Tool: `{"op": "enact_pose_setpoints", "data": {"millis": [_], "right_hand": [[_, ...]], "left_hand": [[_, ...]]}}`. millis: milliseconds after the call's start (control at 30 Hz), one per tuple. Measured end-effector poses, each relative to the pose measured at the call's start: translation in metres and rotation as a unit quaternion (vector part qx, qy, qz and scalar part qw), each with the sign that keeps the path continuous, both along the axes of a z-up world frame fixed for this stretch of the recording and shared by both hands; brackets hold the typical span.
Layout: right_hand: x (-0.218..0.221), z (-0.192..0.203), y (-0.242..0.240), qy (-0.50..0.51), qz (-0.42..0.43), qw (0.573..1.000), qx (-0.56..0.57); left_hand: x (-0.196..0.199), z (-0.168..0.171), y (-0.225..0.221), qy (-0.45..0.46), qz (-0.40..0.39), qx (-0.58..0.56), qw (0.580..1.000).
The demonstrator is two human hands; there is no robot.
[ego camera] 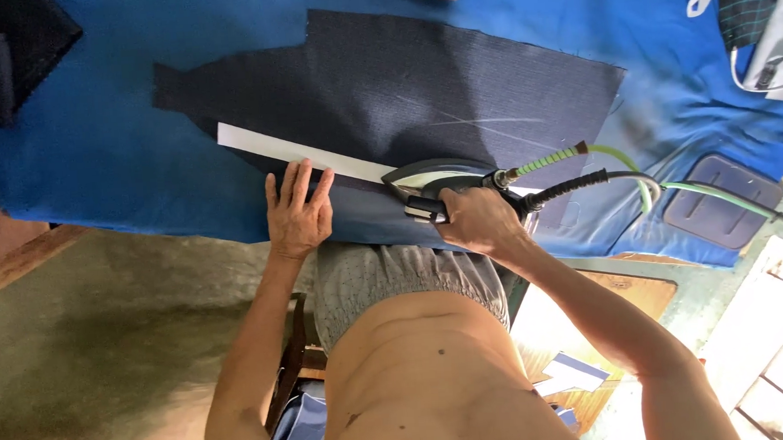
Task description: The person is pressing interfacing strips onto garment pieces using an iron at a workstation.
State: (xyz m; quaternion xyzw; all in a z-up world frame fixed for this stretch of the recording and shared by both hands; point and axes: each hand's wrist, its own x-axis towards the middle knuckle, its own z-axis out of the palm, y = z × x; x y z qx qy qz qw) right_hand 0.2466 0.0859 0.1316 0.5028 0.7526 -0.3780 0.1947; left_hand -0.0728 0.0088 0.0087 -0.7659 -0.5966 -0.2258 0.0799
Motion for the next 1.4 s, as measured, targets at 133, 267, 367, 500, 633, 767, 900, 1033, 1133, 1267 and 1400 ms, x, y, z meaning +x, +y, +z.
{"op": "enact_pose_setpoints", "data": {"millis": [133,267,367,500,633,767,900,1033,1133,1267,1400], "right_hand": [[-0.002,0.001,-0.001,0.001,0.003,1.000,0.016],[0.001,-0.004,-0.004,-0.010,0.006,1.000,0.018],[0.002,-0.007,-0.004,-0.015,0.008,1.000,0.016],[-0.002,-0.002,-0.003,-0.028,-0.006,0.999,0.016],[0.000,-0.008,-0.005,-0.029,-0.006,0.999,0.027],[-0.003,-0.004,-0.004,-0.050,-0.009,0.999,0.017],[-0.006,0.000,-0.001,-0.061,-0.019,0.998,0.004],[-0.006,0.002,-0.001,-0.059,-0.016,0.998,0.013],[-0.005,0.000,-0.001,-0.057,-0.007,0.998,0.020],[-0.004,-0.001,0.000,-0.051,-0.043,0.998,-0.004],[-0.007,0.006,0.006,-0.056,-0.038,0.998,-0.014]], "left_hand": [[0.002,-0.001,0.001,-0.003,0.006,-0.004,1.000],[0.002,0.000,0.002,-0.014,0.010,0.003,1.000],[0.001,-0.001,0.003,-0.024,0.010,0.003,1.000],[0.000,0.002,0.005,-0.040,0.010,0.006,0.999],[-0.035,-0.013,0.008,-0.090,0.048,0.021,0.995],[-0.107,-0.023,0.039,-0.153,0.301,0.075,0.938],[-0.160,-0.067,0.069,-0.120,0.371,0.082,0.917],[-0.141,-0.063,0.085,-0.144,0.381,0.006,0.913],[-0.136,-0.050,0.086,-0.188,0.355,-0.040,0.915],[-0.163,-0.067,0.080,-0.171,0.299,-0.017,0.939],[-0.165,-0.057,0.085,-0.144,0.256,-0.018,0.956]]}}
